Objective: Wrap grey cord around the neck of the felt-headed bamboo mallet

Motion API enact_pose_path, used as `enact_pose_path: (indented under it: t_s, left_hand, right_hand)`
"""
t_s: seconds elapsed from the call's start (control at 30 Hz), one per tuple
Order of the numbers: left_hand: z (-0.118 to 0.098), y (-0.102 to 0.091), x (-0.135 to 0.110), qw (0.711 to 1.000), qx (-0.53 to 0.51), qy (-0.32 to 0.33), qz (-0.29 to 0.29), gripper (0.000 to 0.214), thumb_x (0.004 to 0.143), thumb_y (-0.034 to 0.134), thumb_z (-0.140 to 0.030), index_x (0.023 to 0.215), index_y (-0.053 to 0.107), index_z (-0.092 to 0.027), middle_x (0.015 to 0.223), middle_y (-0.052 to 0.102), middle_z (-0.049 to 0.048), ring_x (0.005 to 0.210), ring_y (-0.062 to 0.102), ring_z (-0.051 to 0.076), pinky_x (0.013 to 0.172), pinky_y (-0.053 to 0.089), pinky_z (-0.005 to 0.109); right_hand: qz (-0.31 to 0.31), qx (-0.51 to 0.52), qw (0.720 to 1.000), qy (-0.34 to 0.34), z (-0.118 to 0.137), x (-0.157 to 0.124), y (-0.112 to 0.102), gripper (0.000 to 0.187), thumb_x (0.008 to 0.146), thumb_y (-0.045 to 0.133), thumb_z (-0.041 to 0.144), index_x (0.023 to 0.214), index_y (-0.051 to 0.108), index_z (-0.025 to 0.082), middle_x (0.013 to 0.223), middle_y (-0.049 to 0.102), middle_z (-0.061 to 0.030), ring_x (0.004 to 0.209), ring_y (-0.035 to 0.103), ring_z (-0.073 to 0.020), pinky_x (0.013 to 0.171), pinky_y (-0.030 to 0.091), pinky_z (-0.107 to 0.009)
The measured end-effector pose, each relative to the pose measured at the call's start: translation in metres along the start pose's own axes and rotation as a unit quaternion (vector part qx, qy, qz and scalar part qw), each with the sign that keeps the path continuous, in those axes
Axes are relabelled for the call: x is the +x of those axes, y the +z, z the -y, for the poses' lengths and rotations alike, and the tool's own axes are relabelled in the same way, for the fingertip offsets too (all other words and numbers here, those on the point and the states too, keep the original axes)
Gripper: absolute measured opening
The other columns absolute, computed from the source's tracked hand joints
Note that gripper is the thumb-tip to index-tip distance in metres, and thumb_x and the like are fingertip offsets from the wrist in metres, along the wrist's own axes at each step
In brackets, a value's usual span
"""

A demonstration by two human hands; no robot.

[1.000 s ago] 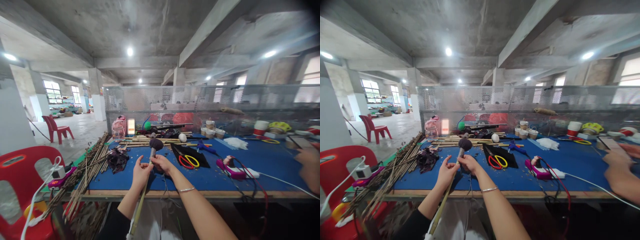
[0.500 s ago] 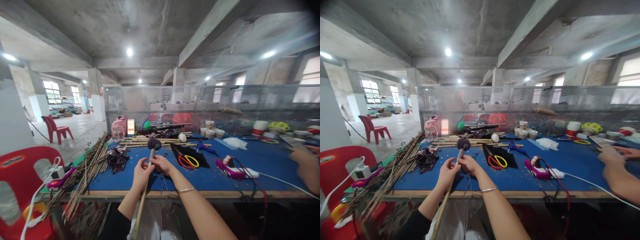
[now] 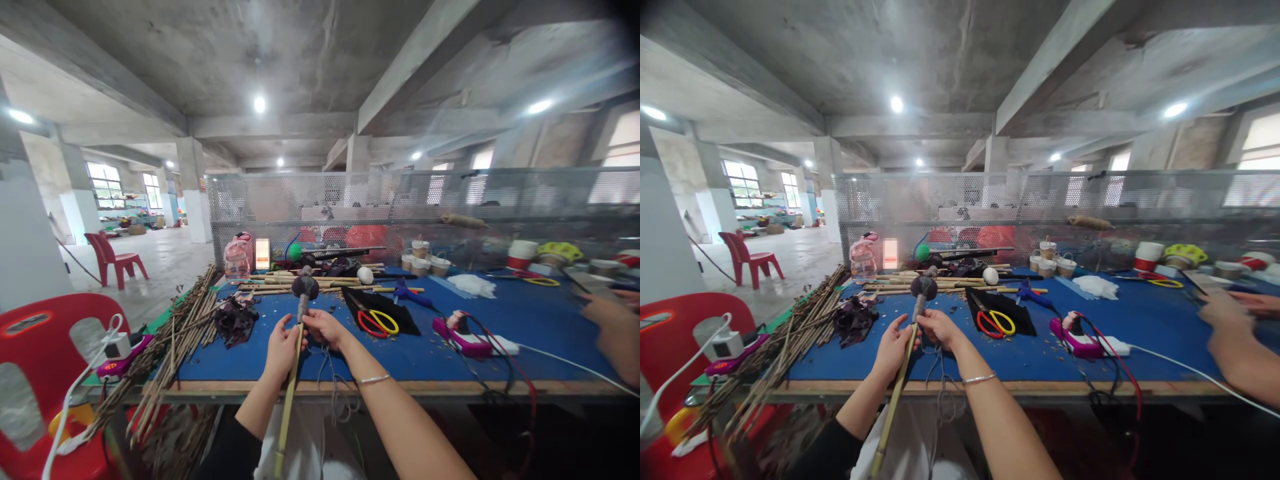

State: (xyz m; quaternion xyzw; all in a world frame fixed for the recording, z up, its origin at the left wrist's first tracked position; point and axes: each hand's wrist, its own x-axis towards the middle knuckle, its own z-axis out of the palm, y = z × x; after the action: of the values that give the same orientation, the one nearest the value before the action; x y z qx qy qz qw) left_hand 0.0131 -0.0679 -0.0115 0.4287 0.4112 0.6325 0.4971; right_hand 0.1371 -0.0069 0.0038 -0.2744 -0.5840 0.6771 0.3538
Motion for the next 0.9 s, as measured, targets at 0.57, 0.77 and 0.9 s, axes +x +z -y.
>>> enact_pose_path:
  t_s: [0.57,0.77,0.9]
  left_hand:
    - [-0.0021,-0.0003,-0.0022,1.000,-0.010,0.010,-0.006,0.076,0.070,0.063,-0.038,0.130,0.026,-0.010,0.066,0.066,0.0060,0.053,0.062,0.015,0.050,0.046,0.023]
    - [-0.0005,-0.0021,0.0002,0.997,0.047,0.043,-0.039,0.069,0.063,0.069,-0.035,0.120,0.040,-0.008,0.059,0.061,0.0000,0.049,0.055,0.009,0.046,0.040,0.018]
    - [0.0002,-0.0036,0.0001,0.996,0.059,0.048,-0.039,0.076,0.060,0.072,-0.032,0.123,0.038,-0.006,0.057,0.061,-0.0009,0.049,0.053,0.008,0.047,0.039,0.017]
  right_hand:
    - [0.006,0.020,1.000,0.006,0.0035,-0.0041,0.0029,0.036,0.063,0.067,0.043,0.078,0.048,0.016,0.038,0.031,0.0125,0.030,0.015,-0.0013,0.032,0.005,-0.018]
    - [0.000,0.005,1.000,-0.006,-0.0008,0.0000,0.0003,0.033,0.064,0.068,0.041,0.074,0.047,0.016,0.036,0.030,0.0127,0.028,0.016,-0.0016,0.031,0.005,-0.019]
    - [-0.007,0.015,1.000,0.004,0.0020,-0.0009,0.0008,0.034,0.063,0.068,0.040,0.076,0.048,0.016,0.036,0.029,0.0130,0.029,0.015,-0.0015,0.032,0.004,-0.019]
